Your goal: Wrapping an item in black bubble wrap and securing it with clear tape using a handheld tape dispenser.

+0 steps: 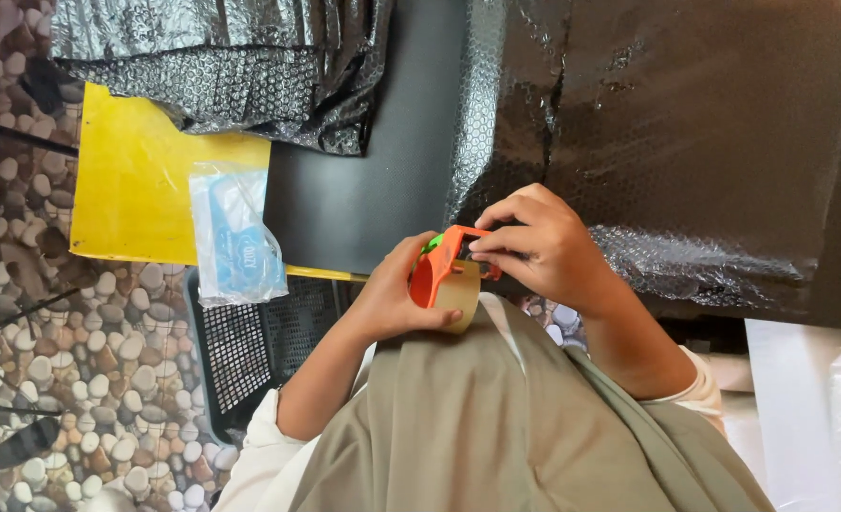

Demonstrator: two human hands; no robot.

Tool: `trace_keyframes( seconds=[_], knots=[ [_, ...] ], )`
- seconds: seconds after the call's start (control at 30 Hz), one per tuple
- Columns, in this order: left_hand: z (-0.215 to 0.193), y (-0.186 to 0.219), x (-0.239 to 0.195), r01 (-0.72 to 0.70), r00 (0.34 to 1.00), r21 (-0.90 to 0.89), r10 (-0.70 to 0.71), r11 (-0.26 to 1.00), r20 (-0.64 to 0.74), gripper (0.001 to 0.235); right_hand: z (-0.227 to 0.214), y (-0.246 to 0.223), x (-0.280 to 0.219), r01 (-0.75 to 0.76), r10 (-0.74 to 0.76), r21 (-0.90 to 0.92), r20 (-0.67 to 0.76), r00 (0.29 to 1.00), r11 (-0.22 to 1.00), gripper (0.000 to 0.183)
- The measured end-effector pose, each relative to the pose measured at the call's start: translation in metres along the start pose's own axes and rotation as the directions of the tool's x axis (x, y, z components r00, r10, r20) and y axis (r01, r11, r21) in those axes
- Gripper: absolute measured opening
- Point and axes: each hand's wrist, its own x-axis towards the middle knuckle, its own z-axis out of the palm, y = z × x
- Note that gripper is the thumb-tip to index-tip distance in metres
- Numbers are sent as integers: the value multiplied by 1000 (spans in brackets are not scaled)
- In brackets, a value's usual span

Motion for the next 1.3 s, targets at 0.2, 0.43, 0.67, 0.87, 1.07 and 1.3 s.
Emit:
trace_keyframes(
  seconds=[0.2,0.43,0.67,0.87,1.07,1.3],
  knots=[
    [10,18,-3,168,985,-15,-167,986,36,96,19,8,-24,103,-88,-260,68,994,960,13],
    [14,8,2,279,958,-28,-276,960,83,91,10,-6,-53,36,22,-179,312,950,983,18],
    [32,-5,-1,2,1000,-128,-4,992,-17,72,-20,-18,-12,-228,246,-93,346,905,969,17],
    [46,-40,5,-353,932,-21,353,935,82,34,-22,-3,-4,-272,301,-143,254,919,952,21],
    [51,-66,4,-106,992,-46,109,993,60,37,-41,-28,9,-315,333,-107,255,908,943,20],
    [45,-65,-2,-85,996,-247,91,965,13,44,-83,-53,36,-487,465,-20,332,821,873,11]
  ],
)
